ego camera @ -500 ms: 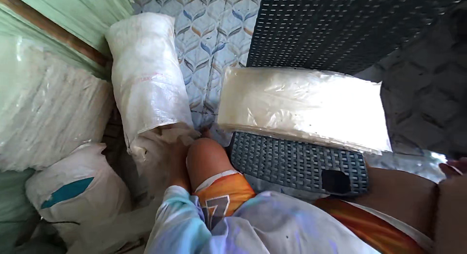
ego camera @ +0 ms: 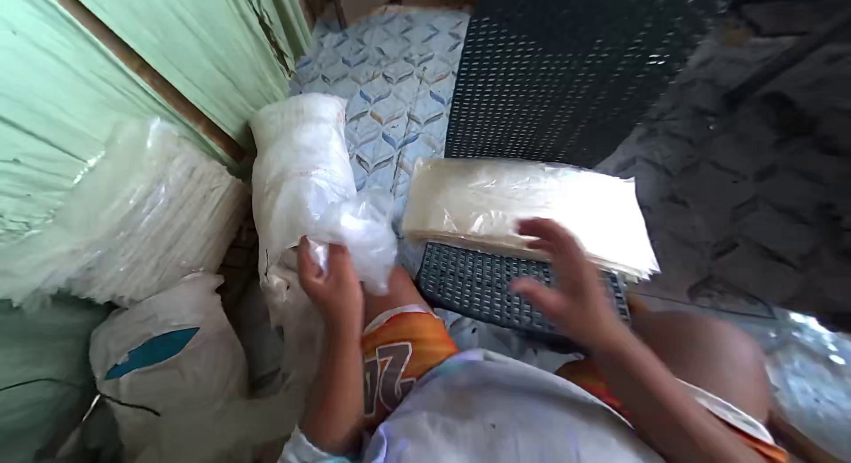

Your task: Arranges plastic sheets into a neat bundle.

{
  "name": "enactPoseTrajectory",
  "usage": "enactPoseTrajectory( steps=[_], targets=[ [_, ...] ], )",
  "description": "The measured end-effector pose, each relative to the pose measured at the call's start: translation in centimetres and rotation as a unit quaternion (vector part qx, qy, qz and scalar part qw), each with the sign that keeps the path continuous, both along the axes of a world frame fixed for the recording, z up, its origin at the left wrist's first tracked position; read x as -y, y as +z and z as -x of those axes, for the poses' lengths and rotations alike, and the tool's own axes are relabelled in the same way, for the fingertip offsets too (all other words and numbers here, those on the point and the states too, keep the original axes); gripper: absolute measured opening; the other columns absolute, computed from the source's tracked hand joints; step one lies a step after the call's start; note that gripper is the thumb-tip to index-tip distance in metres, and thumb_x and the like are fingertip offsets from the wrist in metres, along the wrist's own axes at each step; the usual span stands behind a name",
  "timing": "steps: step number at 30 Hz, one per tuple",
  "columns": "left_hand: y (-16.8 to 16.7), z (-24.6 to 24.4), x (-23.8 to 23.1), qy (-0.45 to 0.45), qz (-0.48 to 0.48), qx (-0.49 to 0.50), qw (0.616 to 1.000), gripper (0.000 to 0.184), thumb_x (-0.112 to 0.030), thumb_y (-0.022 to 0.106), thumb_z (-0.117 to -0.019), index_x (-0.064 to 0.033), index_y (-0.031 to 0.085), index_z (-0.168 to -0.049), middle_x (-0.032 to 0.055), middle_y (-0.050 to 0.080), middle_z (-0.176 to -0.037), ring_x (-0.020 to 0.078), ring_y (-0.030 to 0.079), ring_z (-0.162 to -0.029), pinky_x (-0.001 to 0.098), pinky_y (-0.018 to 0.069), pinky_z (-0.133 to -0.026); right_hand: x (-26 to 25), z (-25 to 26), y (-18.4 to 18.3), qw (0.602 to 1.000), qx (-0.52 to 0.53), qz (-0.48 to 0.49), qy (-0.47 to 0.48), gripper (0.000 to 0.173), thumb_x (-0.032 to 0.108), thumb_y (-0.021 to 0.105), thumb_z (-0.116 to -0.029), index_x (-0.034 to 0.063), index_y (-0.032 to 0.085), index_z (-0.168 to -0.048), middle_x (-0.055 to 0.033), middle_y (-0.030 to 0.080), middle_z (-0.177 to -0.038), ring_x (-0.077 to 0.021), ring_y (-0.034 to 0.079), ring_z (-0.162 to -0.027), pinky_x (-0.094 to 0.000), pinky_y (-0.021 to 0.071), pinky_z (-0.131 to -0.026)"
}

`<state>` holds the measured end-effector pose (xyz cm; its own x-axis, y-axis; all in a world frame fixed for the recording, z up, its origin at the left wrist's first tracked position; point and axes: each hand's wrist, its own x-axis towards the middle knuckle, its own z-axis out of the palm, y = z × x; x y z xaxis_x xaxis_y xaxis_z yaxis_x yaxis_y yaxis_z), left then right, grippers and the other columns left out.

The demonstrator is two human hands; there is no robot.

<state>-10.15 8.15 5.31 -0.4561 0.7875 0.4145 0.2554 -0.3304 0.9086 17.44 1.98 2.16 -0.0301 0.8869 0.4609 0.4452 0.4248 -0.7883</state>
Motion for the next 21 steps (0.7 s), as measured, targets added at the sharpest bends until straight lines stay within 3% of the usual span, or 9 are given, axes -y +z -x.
enactPoseTrajectory(
  steps=[2,4,6,9,11,14,17,19,21],
  targets=[
    [1.0,-4.0,2.9,-0.059,-0.075,0.018,0.995,0.030,-0.010,0.059,-0.0991,0.0078,0.056,-0.124,-0.0035,0.068,-0.102,-0.0063,0.064,-0.093,0.0186,0.0565,-0.085,0.9,5.1,0.6,0.995,0.017,-0.020,0.094,0.108,0.058,0.078,-0.0826,0.0113,0.021,-0.161,-0.0249,0.029,-0.163,-0.0309,0.038,-0.148,-0.0493,0.0402,-0.117],
    [1.4,-5.8,4.8,-0.190,-0.098,-0.031,0.976,0.028,-0.021,0.067,-0.0976,0.0003,0.060,-0.115,-0.0055,0.069,-0.099,-0.0060,0.065,-0.093,0.0184,0.0572,-0.085,1.2,6.3,1.2,0.996,-0.020,-0.046,0.075,0.083,0.034,0.078,-0.0900,0.0061,0.036,-0.155,-0.0215,0.047,-0.152,-0.0234,0.053,-0.136,-0.0411,0.0469,-0.111],
    [2.1,-4.8,5.0,-0.322,-0.007,-0.156,0.934,0.037,-0.036,0.075,-0.0921,-0.0038,0.063,-0.106,-0.0013,0.069,-0.091,0.0002,0.066,-0.084,0.0216,0.0581,-0.078,0.7,2.9,2.3,0.994,-0.100,-0.044,0.011,0.034,0.010,0.068,-0.0955,0.0041,0.064,-0.129,-0.0045,0.073,-0.116,-0.0066,0.070,-0.098,-0.0271,0.0597,-0.087],
    [3.5,-1.5,3.6,-0.463,0.211,-0.341,0.790,0.030,-0.032,0.077,-0.0902,-0.0046,0.072,-0.103,0.0075,0.069,-0.087,0.0163,0.064,-0.077,0.0400,0.0545,-0.073,2.3,-5.2,4.4,0.986,-0.162,0.004,-0.038,0.020,0.000,0.066,-0.0902,0.0079,0.072,-0.107,0.0051,0.073,-0.094,-0.0018,0.065,-0.072,-0.0217,0.0580,-0.066],
    [3.3,0.9,2.6,-0.539,0.225,-0.330,0.742,0.019,-0.028,0.076,-0.0899,-0.0094,0.074,-0.092,-0.0024,0.067,-0.081,0.0053,0.060,-0.073,0.0280,0.0513,-0.068,4.5,-8.1,5.8,0.984,-0.159,0.039,-0.066,0.022,-0.005,0.072,-0.0798,0.0091,0.074,-0.098,0.0056,0.073,-0.084,-0.0015,0.065,-0.068,-0.0199,0.0578,-0.063],
    [2.0,3.9,1.4,-0.648,0.080,-0.110,0.750,0.016,-0.042,0.075,-0.0900,-0.0266,0.073,-0.089,-0.0171,0.066,-0.088,-0.0060,0.061,-0.085,0.0157,0.0508,-0.076,6.4,-9.9,6.1,0.977,-0.177,0.080,-0.084,0.014,0.001,0.072,-0.0793,0.0137,0.073,-0.085,0.0076,0.069,-0.072,0.0003,0.060,-0.059,-0.0177,0.0528,-0.056],
    [2.7,1.3,2.6,-0.582,-0.020,0.128,0.803,0.023,-0.042,0.076,-0.0884,-0.0321,0.074,-0.109,-0.0137,0.072,-0.103,0.0011,0.067,-0.097,0.0239,0.0573,-0.087,6.2,-10.8,4.4,0.981,-0.079,0.173,-0.027,0.007,0.011,0.071,-0.0926,0.0038,0.072,-0.093,0.0013,0.068,-0.074,-0.0037,0.061,-0.063,-0.0245,0.0553,-0.063],
    [4.2,-1.2,3.0,-0.453,-0.048,0.108,0.884,0.025,-0.022,0.079,-0.0843,-0.0267,0.067,-0.106,-0.0103,0.071,-0.097,0.0023,0.068,-0.090,0.0241,0.0592,-0.080,5.8,-10.5,2.2,0.978,0.035,0.205,-0.031,0.026,0.024,0.067,-0.0997,0.0002,0.073,-0.109,-0.0091,0.071,-0.090,-0.0133,0.065,-0.080,-0.0372,0.0559,-0.079],
    [4.8,-2.1,1.8,-0.255,-0.121,-0.130,0.951,0.015,-0.007,0.071,-0.0856,-0.0102,0.058,-0.092,-0.0031,0.061,-0.091,0.0048,0.060,-0.087,0.0217,0.0525,-0.078,6.6,-10.6,0.1,0.985,0.100,0.117,-0.076,0.028,0.022,0.060,-0.1028,0.0011,0.073,-0.116,-0.0146,0.072,-0.111,-0.0232,0.068,-0.103,-0.0451,0.0545,-0.095]
  ],
)
